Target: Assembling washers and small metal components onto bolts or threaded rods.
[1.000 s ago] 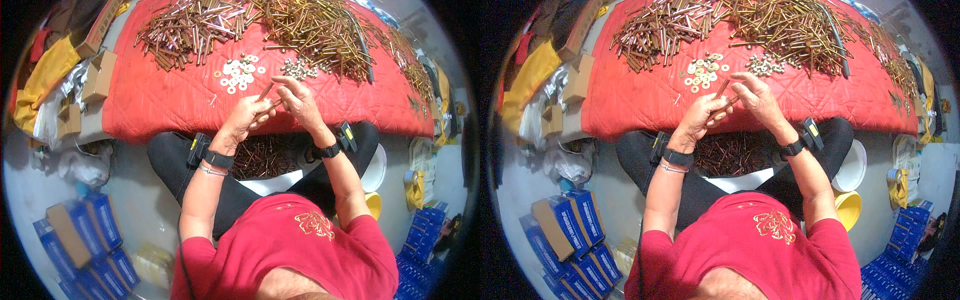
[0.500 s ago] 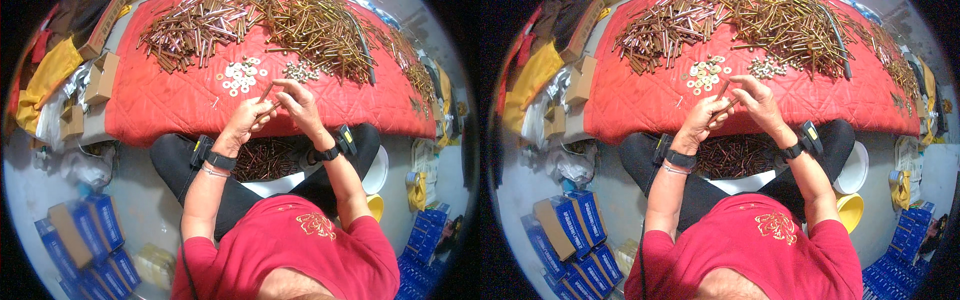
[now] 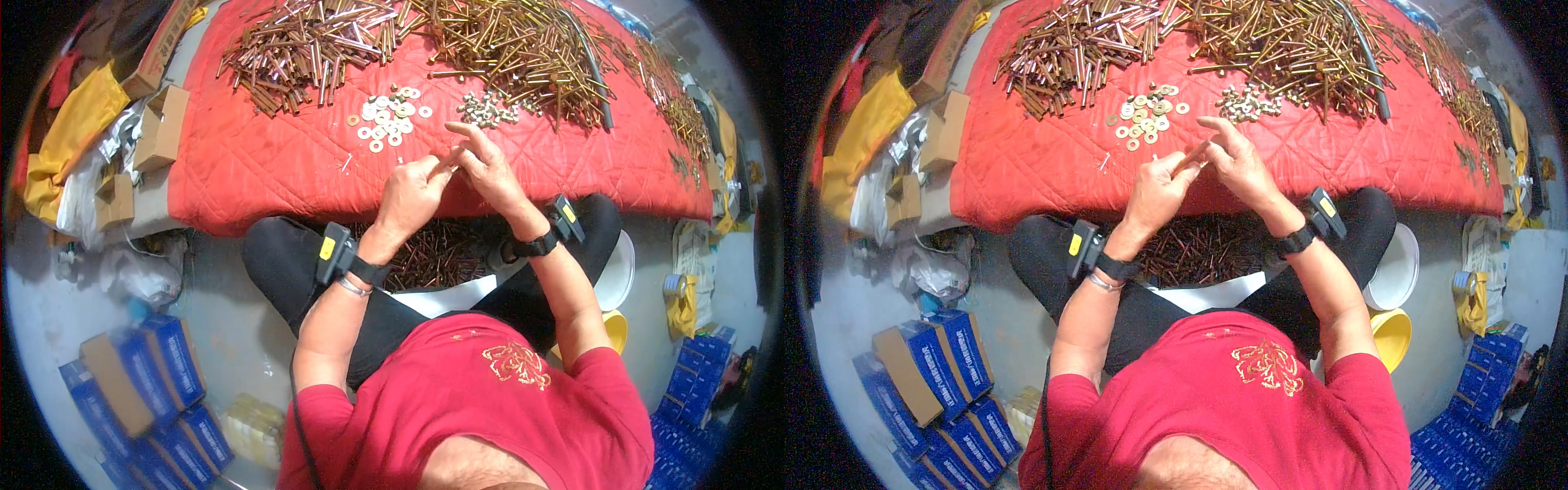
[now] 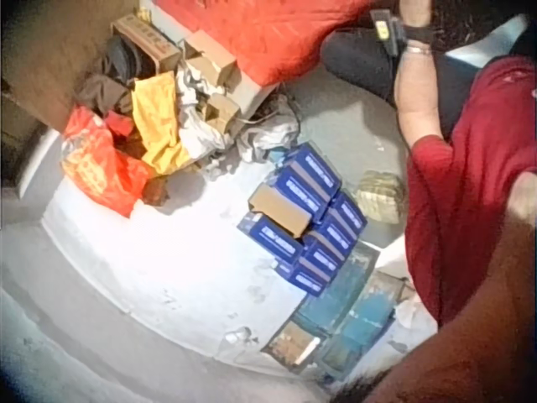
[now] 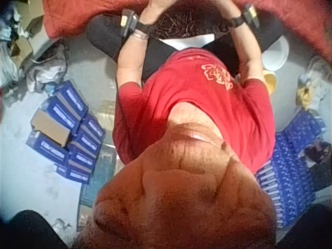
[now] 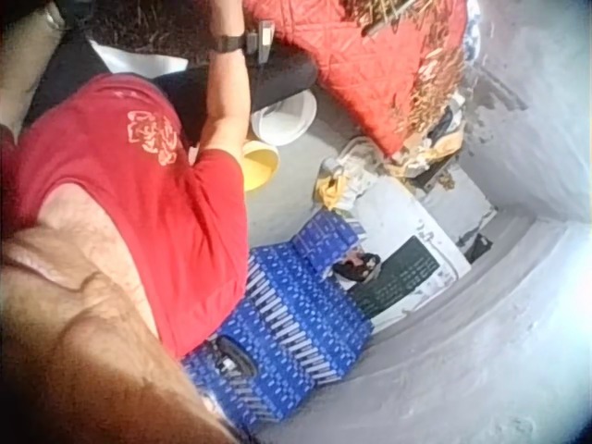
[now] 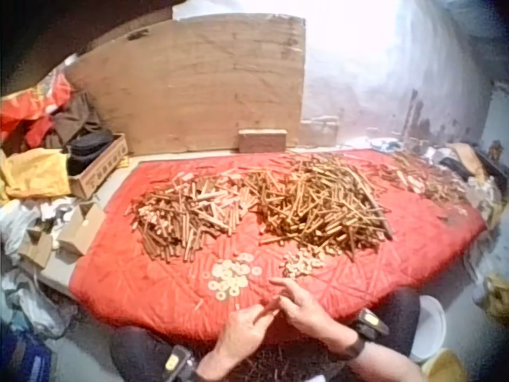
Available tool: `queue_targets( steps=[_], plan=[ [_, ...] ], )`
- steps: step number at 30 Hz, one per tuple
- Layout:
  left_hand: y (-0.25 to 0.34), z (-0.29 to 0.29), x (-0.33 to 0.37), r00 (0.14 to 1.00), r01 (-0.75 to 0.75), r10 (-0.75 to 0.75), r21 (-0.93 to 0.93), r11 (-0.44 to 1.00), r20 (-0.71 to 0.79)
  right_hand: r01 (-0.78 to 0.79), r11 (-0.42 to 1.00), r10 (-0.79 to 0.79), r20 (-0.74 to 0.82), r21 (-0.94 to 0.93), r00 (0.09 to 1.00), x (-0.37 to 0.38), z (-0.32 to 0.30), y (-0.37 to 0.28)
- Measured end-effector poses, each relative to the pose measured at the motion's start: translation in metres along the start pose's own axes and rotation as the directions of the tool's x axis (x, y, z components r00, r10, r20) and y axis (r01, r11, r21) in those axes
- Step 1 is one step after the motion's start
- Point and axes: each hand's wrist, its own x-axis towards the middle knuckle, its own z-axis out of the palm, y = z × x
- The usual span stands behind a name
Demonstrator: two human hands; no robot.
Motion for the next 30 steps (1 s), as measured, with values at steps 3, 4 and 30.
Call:
queue_targets(
  steps=[3,4,30],
  plan=[
    [-0.002,-0.003,-0.008,0.967,-0.24,0.224,0.131,0.962,0.126,-0.169,0.986,0.158,0.29,0.013,0.944,0.005,-0.019,0.001],
    [-0.002,-0.009,-0.008,0.934,-0.279,0.27,0.004,0.96,0.232,-0.218,0.971,0.239,0.447,-0.1,0.862,0.011,-0.03,-0.001],
    [-0.026,0.014,0.024,0.929,-0.355,0.352,0.555,0.752,0.118,0.387,0.679,-0.481,0.02,-0.624,0.877,0.059,-0.034,0.018]
  ],
)
